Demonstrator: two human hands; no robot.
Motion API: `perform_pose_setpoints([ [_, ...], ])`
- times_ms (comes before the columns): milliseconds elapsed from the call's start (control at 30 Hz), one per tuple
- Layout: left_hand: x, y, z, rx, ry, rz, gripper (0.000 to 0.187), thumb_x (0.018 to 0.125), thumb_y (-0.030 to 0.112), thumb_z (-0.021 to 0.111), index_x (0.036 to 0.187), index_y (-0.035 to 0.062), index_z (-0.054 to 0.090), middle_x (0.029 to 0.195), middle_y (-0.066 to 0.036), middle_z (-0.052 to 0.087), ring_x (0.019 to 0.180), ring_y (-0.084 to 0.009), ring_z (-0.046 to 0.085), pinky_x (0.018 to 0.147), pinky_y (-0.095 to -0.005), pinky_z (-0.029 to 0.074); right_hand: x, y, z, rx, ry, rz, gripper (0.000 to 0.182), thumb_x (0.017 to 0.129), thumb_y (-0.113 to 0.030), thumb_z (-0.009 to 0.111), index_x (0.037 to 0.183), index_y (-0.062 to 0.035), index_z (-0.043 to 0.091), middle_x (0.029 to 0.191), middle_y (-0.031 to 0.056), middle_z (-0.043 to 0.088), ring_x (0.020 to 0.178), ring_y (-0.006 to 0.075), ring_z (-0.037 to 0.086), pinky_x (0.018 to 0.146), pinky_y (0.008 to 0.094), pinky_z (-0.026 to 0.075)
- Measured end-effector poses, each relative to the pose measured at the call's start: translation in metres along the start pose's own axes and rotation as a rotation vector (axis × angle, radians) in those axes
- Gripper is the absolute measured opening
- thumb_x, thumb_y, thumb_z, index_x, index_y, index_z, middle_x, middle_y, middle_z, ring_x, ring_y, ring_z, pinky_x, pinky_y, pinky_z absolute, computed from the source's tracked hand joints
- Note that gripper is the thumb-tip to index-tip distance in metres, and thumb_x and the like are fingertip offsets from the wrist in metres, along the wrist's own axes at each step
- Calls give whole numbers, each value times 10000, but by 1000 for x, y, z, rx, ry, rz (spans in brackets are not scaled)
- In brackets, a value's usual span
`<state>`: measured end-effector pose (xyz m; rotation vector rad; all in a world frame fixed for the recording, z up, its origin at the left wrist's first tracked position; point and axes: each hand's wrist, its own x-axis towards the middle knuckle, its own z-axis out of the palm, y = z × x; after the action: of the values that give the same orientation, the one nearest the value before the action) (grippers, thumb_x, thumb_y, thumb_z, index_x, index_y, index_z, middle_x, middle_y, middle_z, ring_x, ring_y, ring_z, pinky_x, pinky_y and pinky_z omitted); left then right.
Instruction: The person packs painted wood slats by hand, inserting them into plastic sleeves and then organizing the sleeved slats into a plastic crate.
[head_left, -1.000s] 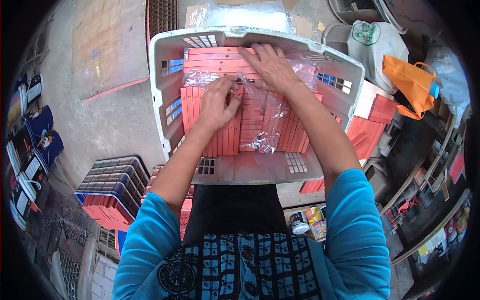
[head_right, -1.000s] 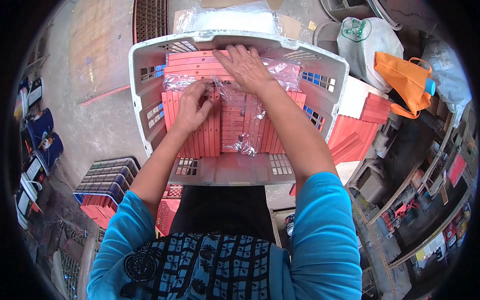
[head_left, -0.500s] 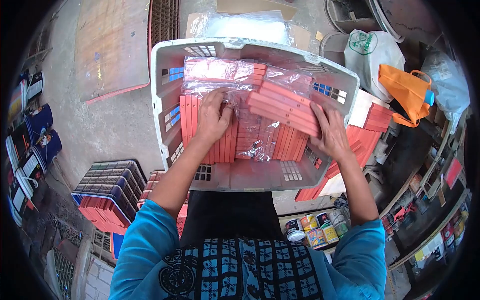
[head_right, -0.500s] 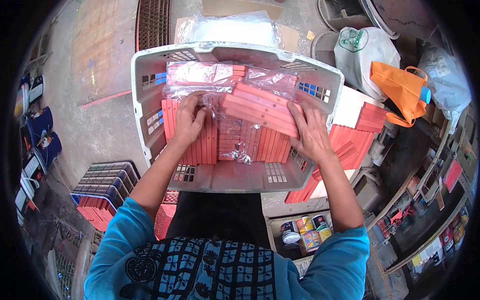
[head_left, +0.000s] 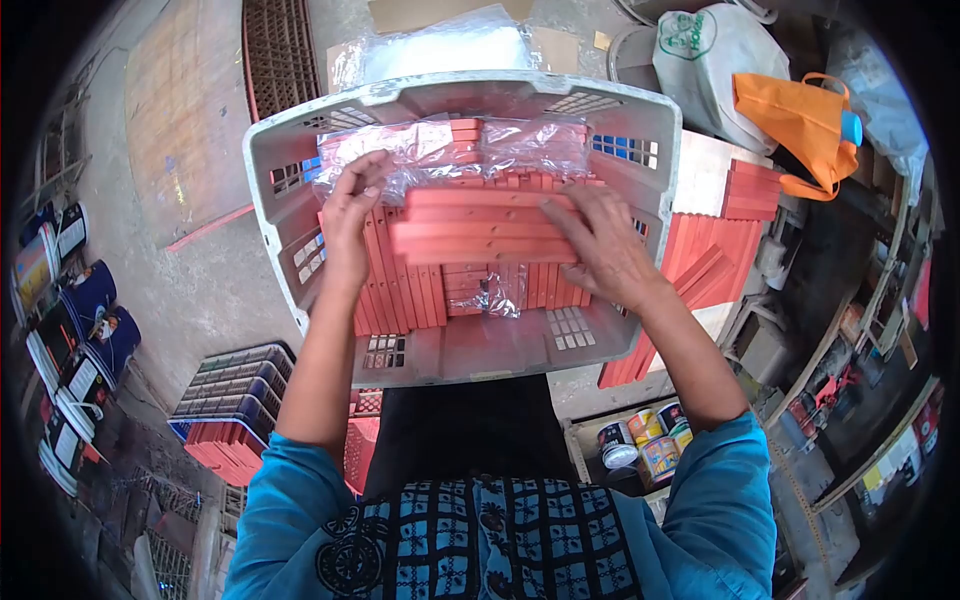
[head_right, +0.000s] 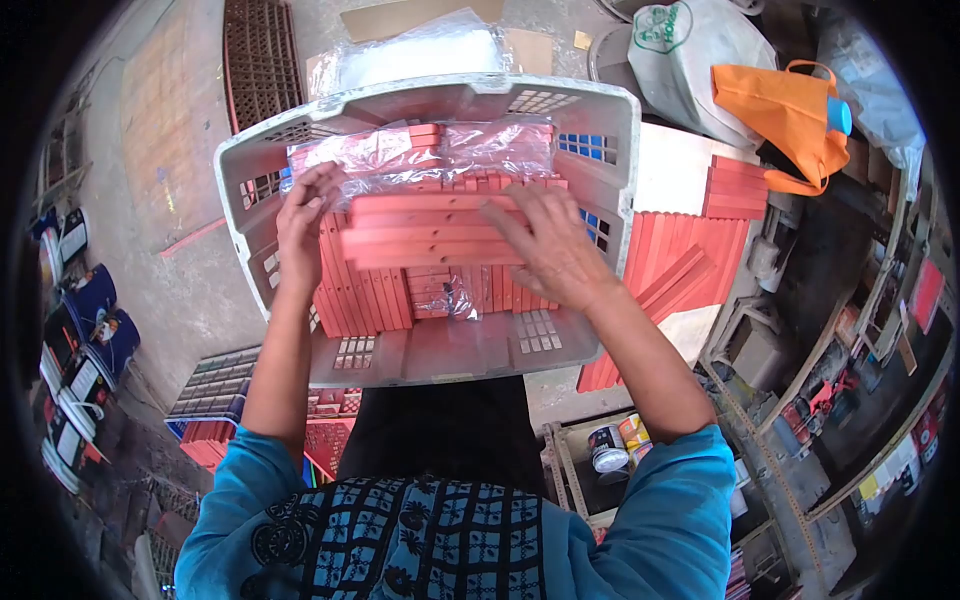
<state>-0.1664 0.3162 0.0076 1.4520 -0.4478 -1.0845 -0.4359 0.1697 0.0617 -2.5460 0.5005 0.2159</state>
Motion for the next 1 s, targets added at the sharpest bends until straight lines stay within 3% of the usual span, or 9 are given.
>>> perform_pose_setpoints([
  [33, -1, 6, -2, -266, -110, -280, 482, 839, 213, 455, 1236, -60, 463, 1220, -171, 541, 1142, -229, 515, 1008, -324, 346, 1, -4, 0, 32, -7, -29, 887, 565, -138, 775, 1353, -136, 369, 1291, 147, 386, 1187, 344, 382, 1018, 477, 299],
  [100, -6, 2, -7, -530, -242, -548, 429, 849, 178, 468, 1207, -55, 501, 1185, -158, 568, 1106, -232, 541, 982, -313, 369, -4, -14, 5, 55, -31, -40, 901, 565, -136, 777, 1362, -150, 357, 1295, 141, 387, 1201, 331, 376, 1038, 491, 277],
  [200, -20, -16, -13, 304, -185, -213, 382, 834, 163, 494, 1163, -25, 549, 1179, -137, 581, 1064, -228, 551, 962, -326, 380, -15, -16, 26, 51, -76, -53, 888, 586, -129, 762, 1370, -159, 347, 1301, 139, 386, 1205, 326, 373, 1051, 506, 256],
  [300, -15, -10, -13, 760, 50, 234, 319, 814, 67, 516, 1114, -22, 582, 1116, -132, 612, 1023, -225, 564, 943, -322, 393, -27, -7, 65, 41, -119, -51, 860, 620, -119, 734, 1380, -165, 332, 1314, 135, 378, 1213, 325, 366, 1061, 518, 235],
  [433, 25, 2, -2, 942, 88, 487, 305, 757, 60, 542, 1053, 5, 591, 1076, -177, 605, 1046, -335, 550, 931, -385, 403, -34, -1, 98, 13, -170, -26, 896, 616, -148, 751, 1395, -167, 308, 1318, 127, 376, 1233, 319, 350, 1079, 516, 206],
  [667, 58, -31, 29, 1193, -218, 415, 364, 748, 231, 574, 1055, 37, 606, 1075, -206, 594, 1059, -334, 542, 1004, -478, 303, -33, 2, 114, -16, -192, 7, 698, 737, -111, 630, 1370, -180, 345, 1320, 128, 374, 1222, 319, 368, 1066, 550, 206],
  [767, 52, -40, 29, 1268, -383, 223, 364, 755, 277, 561, 1013, 30, 629, 1069, -200, 599, 1030, -327, 553, 1003, -489, 302, -12, -2, 74, 235, -3, 53, 633, 761, -145, 653, 1333, -116, 383, 1268, 131, 434, 1199, 317, 407, 1071, 504, 237],
  [867, 38, -38, 26, 1210, -526, 62, 364, 756, 292, 571, 965, 5, 654, 1081, -172, 604, 1017, -316, 553, 949, -452, 382, 27, 26, 67, 286, 390, 174, 516, 801, -120, 596, 1281, -54, 419, 1233, 150, 465, 1176, 317, 437, 1042, 444, 311],
  [1000, 14, -44, 19, 1125, -448, 227, 370, 765, 270, 588, 1001, -8, 648, 1116, -172, 588, 1059, -332, 521, 923, -434, 401, 98, 38, 77, 163, 359, 79, 442, 823, -68, 518, 1257, -34, 448, 1232, 159, 489, 1173, 314, 451, 1008, 388, 366],
])
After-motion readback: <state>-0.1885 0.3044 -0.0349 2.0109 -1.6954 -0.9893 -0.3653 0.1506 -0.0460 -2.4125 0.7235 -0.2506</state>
